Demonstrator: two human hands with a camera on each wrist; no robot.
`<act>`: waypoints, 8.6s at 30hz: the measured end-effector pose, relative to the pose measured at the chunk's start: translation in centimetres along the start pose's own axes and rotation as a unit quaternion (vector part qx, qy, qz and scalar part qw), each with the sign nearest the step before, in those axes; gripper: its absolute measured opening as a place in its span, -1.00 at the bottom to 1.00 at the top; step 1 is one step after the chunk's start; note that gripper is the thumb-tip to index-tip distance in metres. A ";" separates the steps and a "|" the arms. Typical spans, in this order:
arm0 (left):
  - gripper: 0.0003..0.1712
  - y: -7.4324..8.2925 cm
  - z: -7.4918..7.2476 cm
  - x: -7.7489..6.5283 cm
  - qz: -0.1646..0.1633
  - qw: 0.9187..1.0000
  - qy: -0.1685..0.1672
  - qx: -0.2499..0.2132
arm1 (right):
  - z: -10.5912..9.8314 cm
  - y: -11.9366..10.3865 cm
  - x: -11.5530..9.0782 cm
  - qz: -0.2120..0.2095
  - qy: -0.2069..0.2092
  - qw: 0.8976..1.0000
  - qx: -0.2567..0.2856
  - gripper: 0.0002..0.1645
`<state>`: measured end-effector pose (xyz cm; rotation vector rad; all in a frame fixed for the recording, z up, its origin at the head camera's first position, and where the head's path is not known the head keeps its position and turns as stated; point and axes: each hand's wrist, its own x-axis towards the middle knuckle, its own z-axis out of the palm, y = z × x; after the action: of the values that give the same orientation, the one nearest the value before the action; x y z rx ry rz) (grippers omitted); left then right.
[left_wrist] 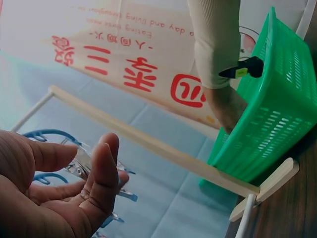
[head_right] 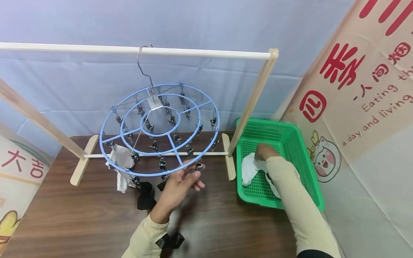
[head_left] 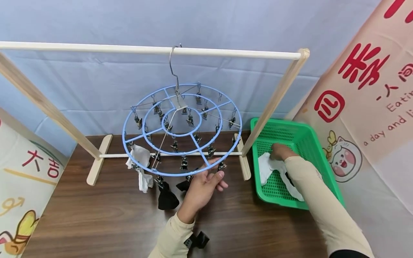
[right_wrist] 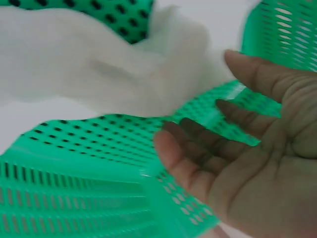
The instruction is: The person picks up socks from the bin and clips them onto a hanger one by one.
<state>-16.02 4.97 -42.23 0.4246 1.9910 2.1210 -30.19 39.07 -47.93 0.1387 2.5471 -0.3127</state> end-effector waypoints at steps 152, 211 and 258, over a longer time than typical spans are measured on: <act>-0.88 2.2 -4.9 -5.6 0.099 0.990 0.094 -0.024 | 7.9 -18.4 -20.3 -0.491 0.282 0.813 0.140 -0.89; -0.90 2.1 -4.3 -5.6 0.088 0.990 0.107 -0.021 | 8.2 -20.1 -20.3 -0.447 0.178 0.840 0.250 -0.56; -0.79 2.2 -4.0 -6.1 0.050 0.984 0.159 0.059 | 5.0 -6.4 -18.2 -0.245 0.308 0.913 0.103 -0.68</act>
<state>-11.59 -1.02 -40.69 0.2175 2.3218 2.2591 -13.43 31.03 -40.74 -0.3982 3.1446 -0.8481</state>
